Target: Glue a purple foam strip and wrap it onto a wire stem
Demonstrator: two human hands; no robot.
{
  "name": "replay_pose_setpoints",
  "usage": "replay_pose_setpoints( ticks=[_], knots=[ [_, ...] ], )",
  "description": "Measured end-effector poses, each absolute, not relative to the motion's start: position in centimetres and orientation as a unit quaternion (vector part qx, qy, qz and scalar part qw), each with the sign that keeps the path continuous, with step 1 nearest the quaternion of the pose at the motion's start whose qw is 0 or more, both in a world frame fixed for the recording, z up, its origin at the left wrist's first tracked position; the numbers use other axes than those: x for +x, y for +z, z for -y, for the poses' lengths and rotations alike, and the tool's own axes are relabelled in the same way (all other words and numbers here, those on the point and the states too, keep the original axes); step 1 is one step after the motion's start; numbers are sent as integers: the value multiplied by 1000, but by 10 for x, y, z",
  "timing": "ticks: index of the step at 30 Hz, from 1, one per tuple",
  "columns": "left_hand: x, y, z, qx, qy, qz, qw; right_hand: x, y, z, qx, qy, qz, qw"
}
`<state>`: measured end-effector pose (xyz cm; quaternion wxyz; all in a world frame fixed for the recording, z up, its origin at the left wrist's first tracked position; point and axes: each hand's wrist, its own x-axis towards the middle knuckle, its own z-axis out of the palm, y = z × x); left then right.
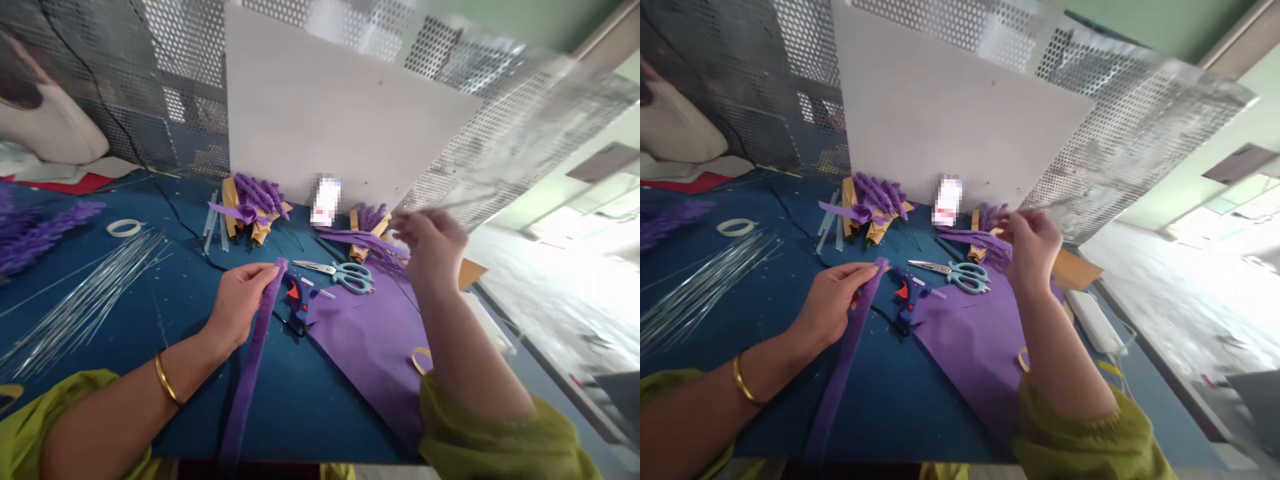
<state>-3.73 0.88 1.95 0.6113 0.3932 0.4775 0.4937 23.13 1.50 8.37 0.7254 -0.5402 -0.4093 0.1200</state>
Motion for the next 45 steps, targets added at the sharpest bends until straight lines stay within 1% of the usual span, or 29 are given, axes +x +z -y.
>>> replay_pose_setpoints(
  ticks=[2, 3, 6, 8, 10, 12, 13, 15, 17, 19, 21, 23, 29, 30, 31, 32, 34, 35, 36, 37, 38, 39, 40, 45],
  knots=[
    [-38, 18, -9, 389, 491, -474, 619, 241, 55, 24, -583, 179, 326, 722],
    [-38, 17, -9, 387, 492, -473, 620, 247, 40, 42, -606, 227, 282, 708],
    [-38, 16, -9, 388, 493, -472, 619, 262, 5, 87, -654, 317, 235, 645],
    [-38, 17, -8, 389, 490, -476, 618, 268, -5, 110, -698, 372, 222, 570],
    [-38, 20, -7, 390, 487, -481, 616, 268, -5, 126, -759, 379, 266, 458],
    [-37, 23, -6, 390, 487, -483, 614, 261, 3, 131, -781, 352, 365, 364],
    [-37, 24, -6, 390, 487, -483, 614, 255, 8, 129, -775, 329, 422, 335],
    [-37, 25, -6, 388, 488, -483, 615, 240, 16, 116, -769, 223, 523, 294],
    [-37, 25, -5, 386, 488, -479, 619, 226, 18, 92, -769, 90, 597, 213],
    [-36, 23, -5, 382, 489, -474, 625, 215, 14, 64, -770, 6, 627, 114],
    [-36, 21, -4, 379, 493, -469, 628, 209, 6, 41, -767, -21, 636, 81],
    [-36, 20, -5, 376, 491, -464, 634, 207, -3, 27, -765, -30, 640, 65],
    [-35, 19, -5, 393, 493, -455, 629, 214, -23, 24, -727, -100, 680, 3],
    [-35, 20, -5, 393, 494, -454, 629, 214, -22, 26, -731, -99, 675, 12],
    [-34, 20, -4, 393, 494, -453, 630, 213, -19, 28, -742, -82, 664, 42],
    [-34, 20, -4, 393, 493, -452, 631, 211, -14, 30, -753, -54, 649, 94],
    [-34, 21, -3, 400, 490, -452, 629, 201, 2, 36, -750, 33, 614, 243],
    [-34, 21, -3, 406, 490, -451, 626, 194, 12, 39, -719, 82, 609, 324],
    [-34, 21, -3, 411, 491, -450, 622, 185, 22, 42, -682, 132, 609, 383],
    [-34, 21, -3, 415, 493, -449, 619, 175, 32, 45, -651, 181, 606, 420],
    [-34, 21, -2, 418, 496, -447, 616, 165, 40, 47, -628, 222, 603, 439],
    [-33, 21, -2, 418, 500, -444, 615, 155, 46, 48, -612, 264, 602, 440],
    [-33, 21, -2, 417, 504, -440, 615, 147, 50, 49, -599, 284, 599, 449],
    [-33, 21, 0, 412, 513, -415, 628, 127, 46, 45, -594, 315, 563, 481]
  ],
)
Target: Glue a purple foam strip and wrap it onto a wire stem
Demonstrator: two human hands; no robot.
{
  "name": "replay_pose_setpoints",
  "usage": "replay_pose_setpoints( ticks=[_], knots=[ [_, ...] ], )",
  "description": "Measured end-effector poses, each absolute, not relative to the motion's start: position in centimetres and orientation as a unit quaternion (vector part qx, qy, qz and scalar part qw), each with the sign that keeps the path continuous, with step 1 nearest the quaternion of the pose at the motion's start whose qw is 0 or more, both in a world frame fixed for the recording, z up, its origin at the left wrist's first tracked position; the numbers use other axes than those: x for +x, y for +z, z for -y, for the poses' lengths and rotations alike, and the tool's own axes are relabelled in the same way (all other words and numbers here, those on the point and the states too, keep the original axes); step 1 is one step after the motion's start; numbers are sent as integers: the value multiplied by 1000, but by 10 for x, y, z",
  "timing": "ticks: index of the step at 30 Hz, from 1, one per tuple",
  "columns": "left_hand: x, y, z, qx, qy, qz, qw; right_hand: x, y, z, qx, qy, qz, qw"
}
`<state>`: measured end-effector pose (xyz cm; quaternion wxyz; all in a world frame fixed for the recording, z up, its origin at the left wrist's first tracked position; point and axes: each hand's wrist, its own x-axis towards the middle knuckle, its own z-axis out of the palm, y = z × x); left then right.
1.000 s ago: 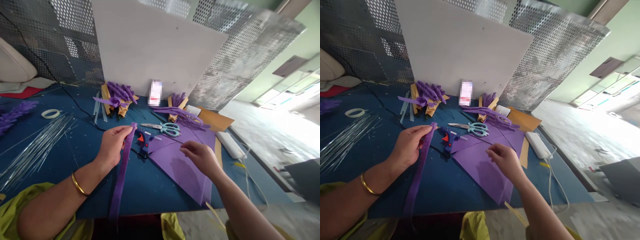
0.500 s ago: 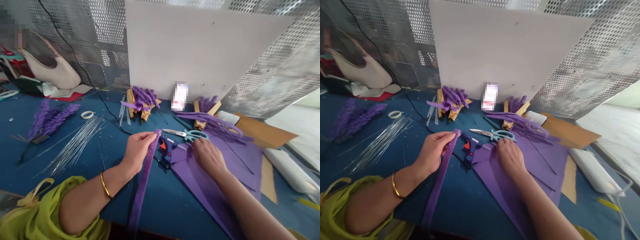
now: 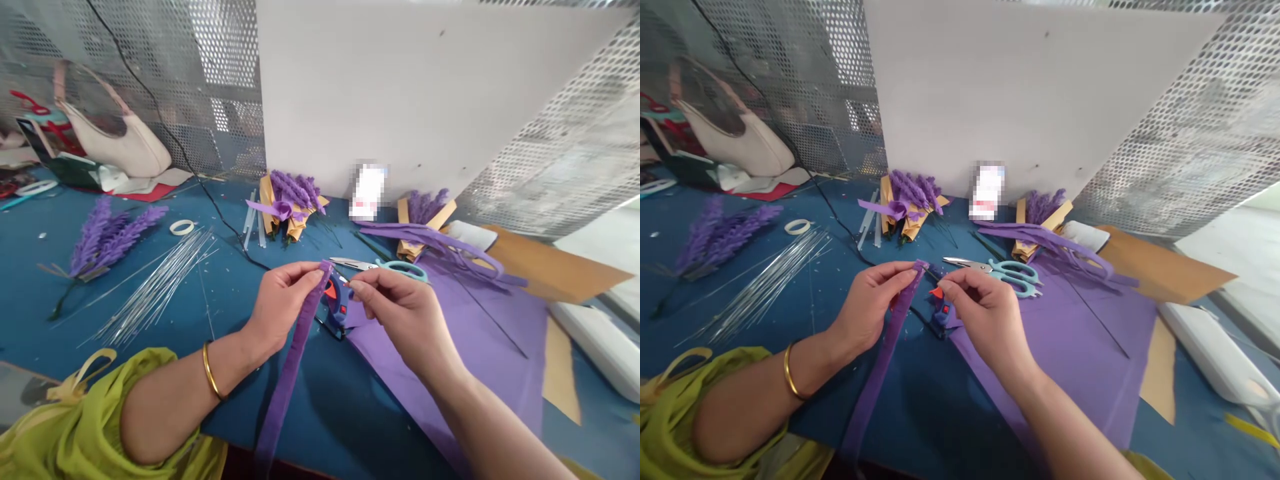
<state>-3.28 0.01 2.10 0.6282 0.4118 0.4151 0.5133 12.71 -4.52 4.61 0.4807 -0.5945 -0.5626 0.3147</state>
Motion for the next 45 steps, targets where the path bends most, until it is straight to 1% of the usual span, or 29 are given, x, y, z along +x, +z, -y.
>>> replay_pose_setpoints(
  ticks=[4, 11, 24, 31, 40, 45],
  knots=[
    [-34, 22, 3, 407, 497, -416, 643, 125, 39, 45, -592, 337, 533, 502],
    [-35, 23, 3, 397, 480, -406, 669, 123, 34, 46, -580, 349, 526, 515],
    [-36, 25, 4, 386, 465, -375, 703, 122, 29, 46, -591, 325, 538, 506],
    [-36, 23, 4, 385, 469, -402, 685, 119, 27, 45, -582, 322, 551, 504],
    [-36, 25, 3, 389, 467, -391, 691, 123, 30, 42, -517, 387, 557, 523],
    [-36, 24, 3, 391, 465, -403, 684, 121, 29, 43, -515, 369, 564, 530]
  ],
)
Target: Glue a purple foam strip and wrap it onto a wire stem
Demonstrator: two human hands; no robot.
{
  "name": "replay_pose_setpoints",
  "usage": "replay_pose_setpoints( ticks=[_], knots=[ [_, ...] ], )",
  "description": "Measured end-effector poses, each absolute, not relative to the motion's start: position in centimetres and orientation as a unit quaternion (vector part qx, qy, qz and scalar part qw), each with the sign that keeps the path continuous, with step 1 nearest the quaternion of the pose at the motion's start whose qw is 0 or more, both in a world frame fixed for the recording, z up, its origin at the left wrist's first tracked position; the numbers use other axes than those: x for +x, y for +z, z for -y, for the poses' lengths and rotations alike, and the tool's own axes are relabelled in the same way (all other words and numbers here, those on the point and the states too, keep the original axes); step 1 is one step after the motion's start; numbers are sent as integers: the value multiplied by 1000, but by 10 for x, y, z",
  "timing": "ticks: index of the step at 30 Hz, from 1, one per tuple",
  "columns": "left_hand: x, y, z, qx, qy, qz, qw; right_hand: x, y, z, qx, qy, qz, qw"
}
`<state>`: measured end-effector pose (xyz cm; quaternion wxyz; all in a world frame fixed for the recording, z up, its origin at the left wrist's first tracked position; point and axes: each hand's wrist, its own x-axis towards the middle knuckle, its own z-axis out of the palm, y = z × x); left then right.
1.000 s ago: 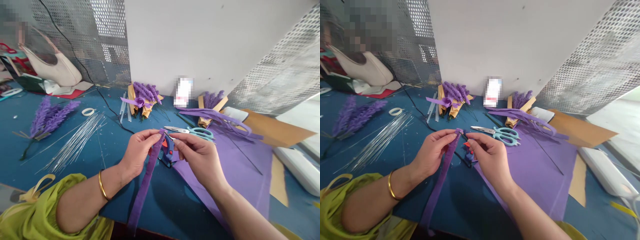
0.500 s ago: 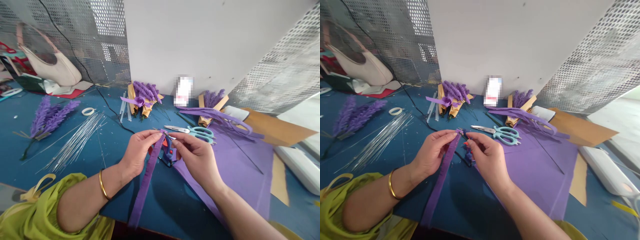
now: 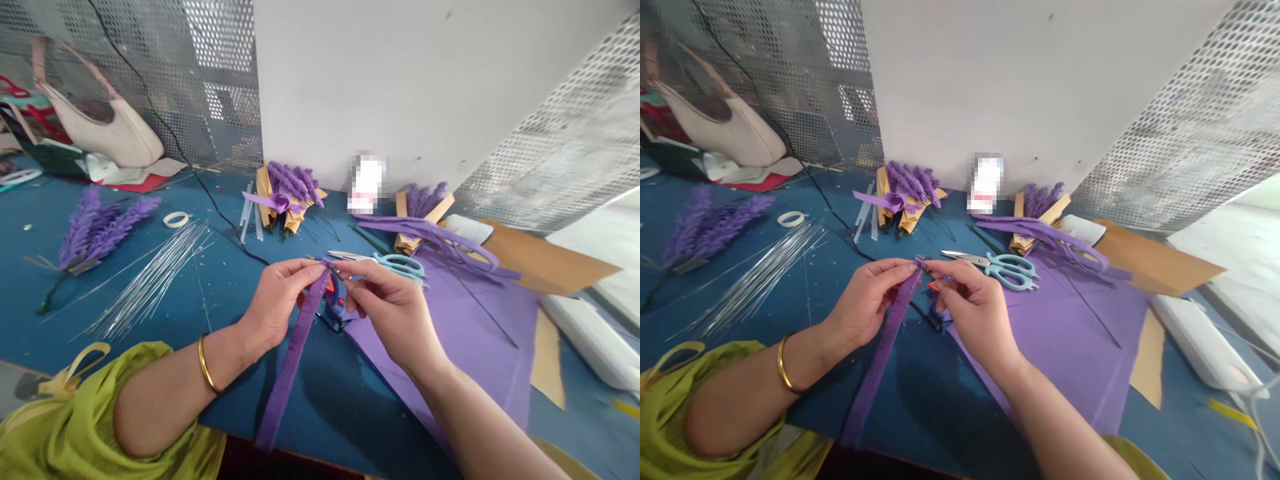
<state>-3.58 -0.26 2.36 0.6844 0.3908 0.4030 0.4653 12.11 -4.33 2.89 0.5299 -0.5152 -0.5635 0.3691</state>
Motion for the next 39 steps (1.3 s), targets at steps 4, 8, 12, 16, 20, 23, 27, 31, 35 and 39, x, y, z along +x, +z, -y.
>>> replay_pose_setpoints(
  ticks=[4, 8, 12, 16, 20, 23, 27, 31, 35, 39],
  knots=[
    [-36, 24, 3, 393, 468, -392, 688, 118, 28, 46, -523, 298, 600, 528],
    [-37, 23, 3, 411, 449, -386, 694, 117, 24, 49, -534, 196, 646, 510],
    [-38, 23, 2, 408, 431, -399, 699, 119, 20, 51, -525, 80, 705, 470],
    [-38, 24, 1, 407, 424, -405, 700, 121, 19, 53, -523, -44, 750, 404],
    [-38, 24, 1, 427, 426, -404, 688, 121, 20, 54, -523, -129, 767, 349],
    [-39, 23, 0, 432, 428, -411, 679, 121, 19, 54, -513, -173, 777, 322],
    [-38, 23, -2, 436, 436, -424, 663, 121, 17, 53, -499, -196, 782, 317],
    [-39, 24, -2, 462, 428, -447, 636, 121, 15, 53, -474, -174, 783, 364],
    [-40, 25, -1, 494, 428, -460, 601, 120, 16, 53, -508, -44, 750, 422],
    [-40, 25, 0, 546, 432, -459, 552, 120, 23, 50, -560, 170, 656, 477]
  ],
)
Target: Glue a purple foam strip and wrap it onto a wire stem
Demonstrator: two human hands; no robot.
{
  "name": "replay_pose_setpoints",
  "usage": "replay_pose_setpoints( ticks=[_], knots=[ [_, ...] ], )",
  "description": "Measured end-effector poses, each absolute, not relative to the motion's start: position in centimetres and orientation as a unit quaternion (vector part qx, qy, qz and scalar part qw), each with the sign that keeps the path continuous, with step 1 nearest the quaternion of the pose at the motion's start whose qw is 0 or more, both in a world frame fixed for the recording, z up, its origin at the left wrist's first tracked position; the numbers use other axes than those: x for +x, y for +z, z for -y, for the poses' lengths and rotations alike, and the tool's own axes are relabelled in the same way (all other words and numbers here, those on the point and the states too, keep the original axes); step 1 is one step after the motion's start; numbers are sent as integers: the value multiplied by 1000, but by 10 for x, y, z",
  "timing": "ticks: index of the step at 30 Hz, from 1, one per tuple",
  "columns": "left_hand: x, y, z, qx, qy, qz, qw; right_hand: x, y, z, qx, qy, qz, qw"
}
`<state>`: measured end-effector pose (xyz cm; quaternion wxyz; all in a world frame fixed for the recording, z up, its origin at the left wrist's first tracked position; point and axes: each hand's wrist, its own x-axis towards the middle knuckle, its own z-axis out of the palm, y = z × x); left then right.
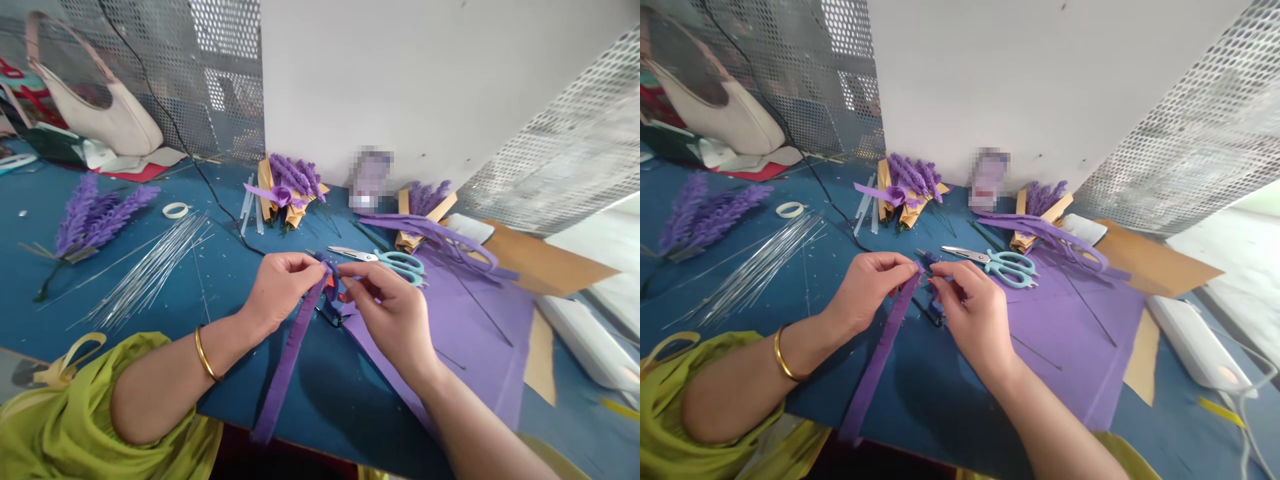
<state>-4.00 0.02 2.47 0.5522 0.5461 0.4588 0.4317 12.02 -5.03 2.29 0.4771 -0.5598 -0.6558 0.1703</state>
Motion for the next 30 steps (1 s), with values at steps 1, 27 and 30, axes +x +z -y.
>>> replay_pose_setpoints(
  ticks=[1, 27, 30],
  knots=[
    [-40, 24, 0, 562, 433, -455, 539, 120, 25, 49, -566, 220, 630, 484],
    [-43, 23, 3, 728, 435, -436, 302, 122, 38, 32, -590, 450, 501, 446],
    [-43, 23, 3, 726, 427, -437, 316, 123, 37, 33, -577, 454, 505, 454]
  ],
)
